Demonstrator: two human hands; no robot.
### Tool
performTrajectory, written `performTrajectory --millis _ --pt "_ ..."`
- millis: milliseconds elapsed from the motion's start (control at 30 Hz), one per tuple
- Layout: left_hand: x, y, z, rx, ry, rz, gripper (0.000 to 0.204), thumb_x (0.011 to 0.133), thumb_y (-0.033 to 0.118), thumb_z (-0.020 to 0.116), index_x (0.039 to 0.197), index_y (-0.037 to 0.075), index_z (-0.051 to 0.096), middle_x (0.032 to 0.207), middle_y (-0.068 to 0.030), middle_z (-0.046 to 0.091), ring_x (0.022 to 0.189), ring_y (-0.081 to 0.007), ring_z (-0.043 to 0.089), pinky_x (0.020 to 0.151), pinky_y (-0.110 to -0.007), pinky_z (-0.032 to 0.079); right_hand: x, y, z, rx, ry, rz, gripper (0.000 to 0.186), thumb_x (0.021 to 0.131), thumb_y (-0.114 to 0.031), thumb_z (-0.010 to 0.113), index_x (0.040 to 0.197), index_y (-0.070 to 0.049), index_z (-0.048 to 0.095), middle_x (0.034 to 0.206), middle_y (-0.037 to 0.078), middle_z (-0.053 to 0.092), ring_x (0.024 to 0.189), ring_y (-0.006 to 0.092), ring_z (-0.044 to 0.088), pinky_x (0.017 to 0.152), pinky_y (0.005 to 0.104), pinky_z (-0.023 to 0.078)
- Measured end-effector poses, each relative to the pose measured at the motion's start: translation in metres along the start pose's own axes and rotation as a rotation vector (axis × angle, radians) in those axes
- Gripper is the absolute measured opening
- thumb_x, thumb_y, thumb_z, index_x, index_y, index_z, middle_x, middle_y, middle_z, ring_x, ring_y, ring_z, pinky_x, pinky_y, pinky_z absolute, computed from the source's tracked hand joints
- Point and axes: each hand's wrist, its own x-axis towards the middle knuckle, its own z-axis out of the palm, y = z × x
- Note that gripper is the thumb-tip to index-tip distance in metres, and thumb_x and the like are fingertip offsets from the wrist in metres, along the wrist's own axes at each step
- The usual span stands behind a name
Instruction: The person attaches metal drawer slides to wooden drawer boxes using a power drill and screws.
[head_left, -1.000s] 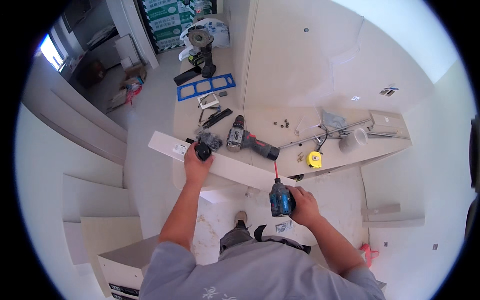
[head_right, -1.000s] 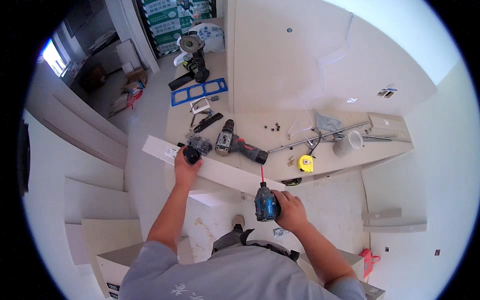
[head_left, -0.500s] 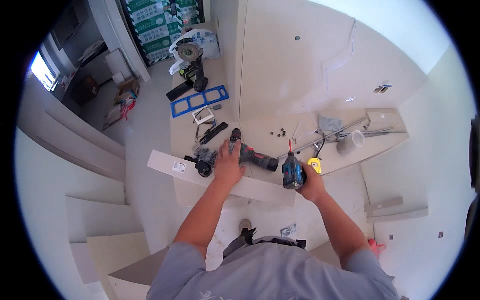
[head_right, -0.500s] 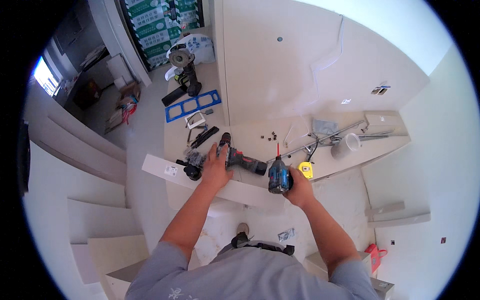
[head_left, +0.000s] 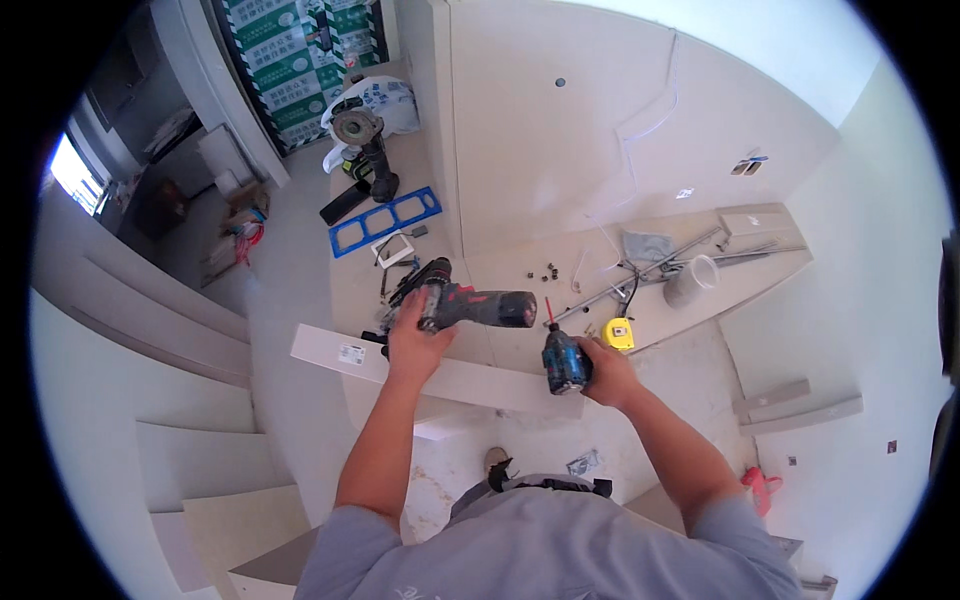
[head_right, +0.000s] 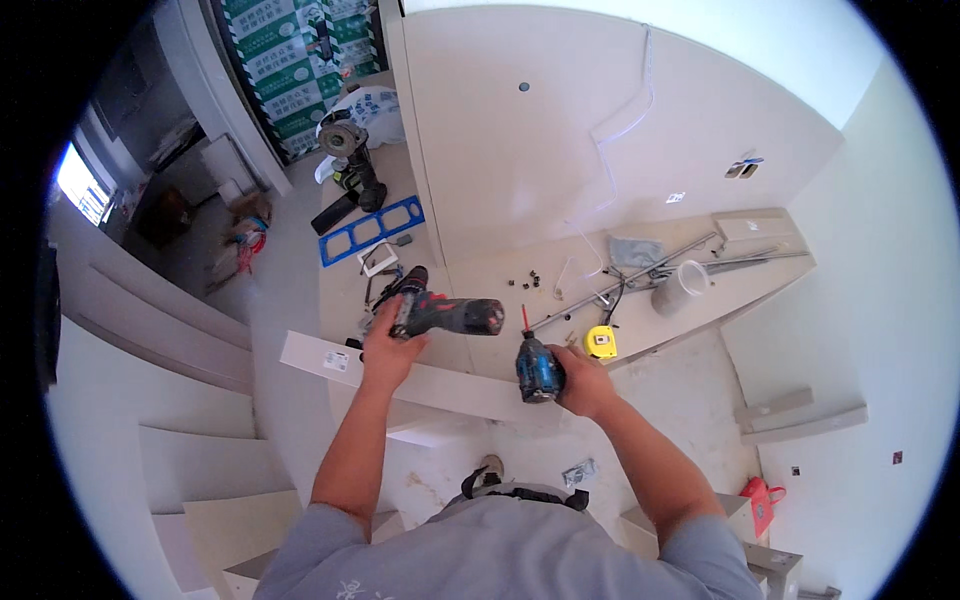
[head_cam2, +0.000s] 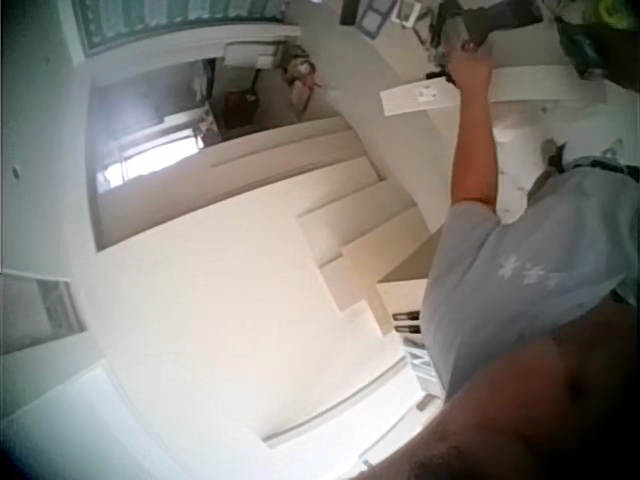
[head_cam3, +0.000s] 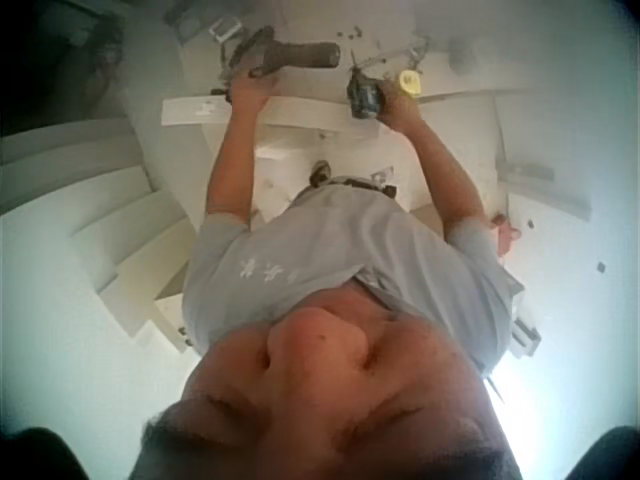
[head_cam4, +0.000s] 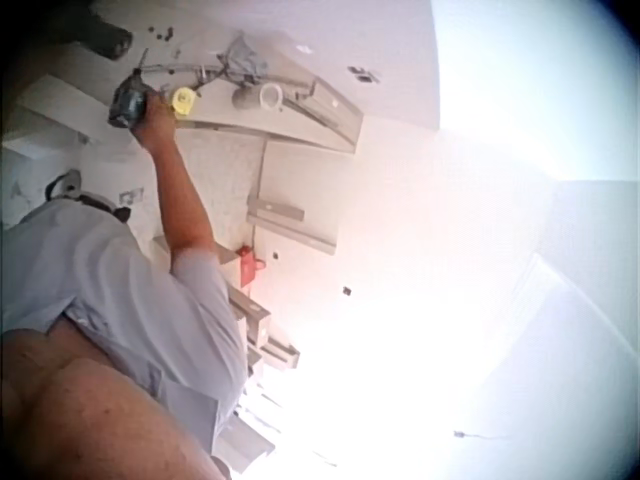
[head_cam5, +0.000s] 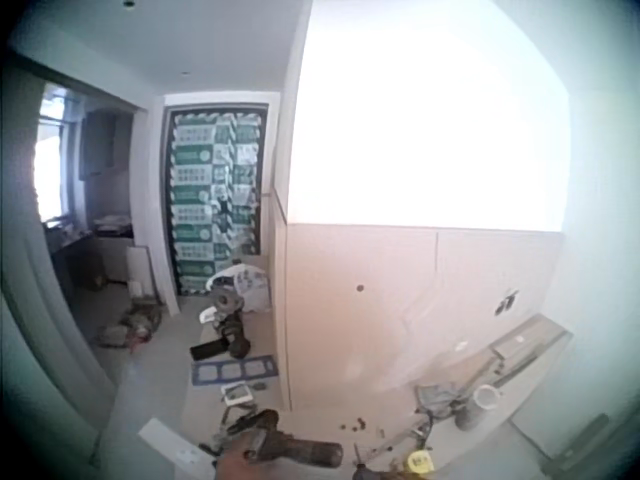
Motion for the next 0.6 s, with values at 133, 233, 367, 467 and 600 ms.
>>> performTrajectory --millis 133,233,367,467,600 --pt "-0.048 0.037 -0.042 -0.534 0.029 -0.254 0.087 0.081 -0.011 0.079 0.161 0.002 0.049 0.152 -0.0146 0.061 0.133 -0.0241 0.064 0.113 -0.037 0.051 0.040 -0.007 0.032 -0.092 -0.009 -0.030 0.076 0.077 -0.015 0.083 0.148 -0.012 0.056 0.129 0.016 0.069 0.119 0.0397 0.069 0.099 0.0500 0.057" --pt "-0.100 0.023 -0.055 -0.738 0.132 -0.382 0.084 0.085 -0.017 0.074 0.162 0.000 0.046 0.150 -0.0126 0.063 0.132 -0.0201 0.064 0.112 -0.035 0.051 0.064 -0.031 0.049 -0.098 -0.006 0.009 0.078 0.077 -0.015 0.083 0.150 -0.013 0.054 0.130 0.017 0.067 0.118 0.0407 0.069 0.098 0.0502 0.058" --pt "-0.156 0.009 -0.062 -0.786 0.175 -0.399 0.078 0.091 -0.014 0.072 0.162 -0.004 0.044 0.150 -0.0142 0.062 0.132 -0.0211 0.064 0.112 -0.036 0.051 0.086 -0.023 0.076 -0.153 0.022 0.006 0.081 0.077 -0.015 0.083 0.152 -0.012 0.052 0.131 0.017 0.067 0.118 0.0404 0.068 0.099 0.0506 0.057" --pt "-0.177 0.017 -0.069 -0.761 0.131 -0.403 0.077 0.093 -0.013 0.072 0.163 -0.005 0.042 0.150 -0.0149 0.062 0.133 -0.0223 0.064 0.112 -0.038 0.052 0.095 -0.023 0.080 -0.202 -0.026 0.073 0.083 0.076 -0.016 0.084 0.153 -0.012 0.051 0.132 0.017 0.066 0.119 0.0390 0.069 0.099 0.0506 0.057" --pt "-0.187 0.015 -0.066 -0.701 0.118 -0.278 0.086 0.087 -0.011 0.080 0.164 -0.003 0.041 0.157 -0.0184 0.057 0.137 -0.0265 0.062 0.115 -0.039 0.050 0.093 -0.031 0.080 -0.203 -0.020 0.070 0.084 0.077 -0.014 0.083 0.155 -0.012 0.051 0.135 0.017 0.066 0.121 0.0390 0.068 0.102 0.0507 0.055"
